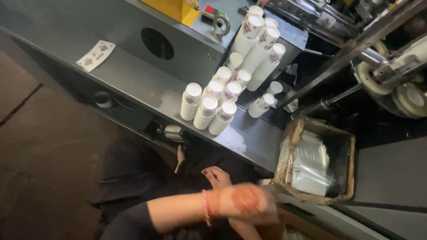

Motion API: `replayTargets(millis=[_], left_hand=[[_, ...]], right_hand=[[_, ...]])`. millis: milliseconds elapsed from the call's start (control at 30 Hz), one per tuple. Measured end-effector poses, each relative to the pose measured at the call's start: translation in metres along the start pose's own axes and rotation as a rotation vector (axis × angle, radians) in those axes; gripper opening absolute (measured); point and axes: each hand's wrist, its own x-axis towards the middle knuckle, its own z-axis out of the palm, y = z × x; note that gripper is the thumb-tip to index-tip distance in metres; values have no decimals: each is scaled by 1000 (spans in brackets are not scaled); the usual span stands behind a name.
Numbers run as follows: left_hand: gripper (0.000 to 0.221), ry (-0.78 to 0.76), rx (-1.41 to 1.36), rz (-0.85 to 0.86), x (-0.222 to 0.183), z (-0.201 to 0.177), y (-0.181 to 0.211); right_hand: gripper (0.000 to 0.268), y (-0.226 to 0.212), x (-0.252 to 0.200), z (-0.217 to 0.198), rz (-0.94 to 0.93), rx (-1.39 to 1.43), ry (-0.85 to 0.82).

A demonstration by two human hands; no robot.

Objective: The recorder is packaging manufactured paper cups into plastic sleeves and organizing them for shipment.

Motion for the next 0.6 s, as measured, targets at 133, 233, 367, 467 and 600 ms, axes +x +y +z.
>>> replayTargets(millis=[133, 233, 367, 467, 600], left_hand=[[27, 668, -1122, -171, -36, -93, 3], [20, 506, -1, -409, -34, -162, 21], [13, 554, 585, -759, -35, -174, 9], [15, 710, 624, -687, -38, -164, -15], [16, 800, 723, -708, -40, -149, -38]], right_hand=[[22, -40, 10, -39, -52, -35, 13], [24, -109, 20, -83, -65, -38, 125], [18, -193, 64, -128, -410, -98, 333], [14, -222, 114, -140, -469, -271, 470], [21, -208, 159, -138, -445, -324, 479]])
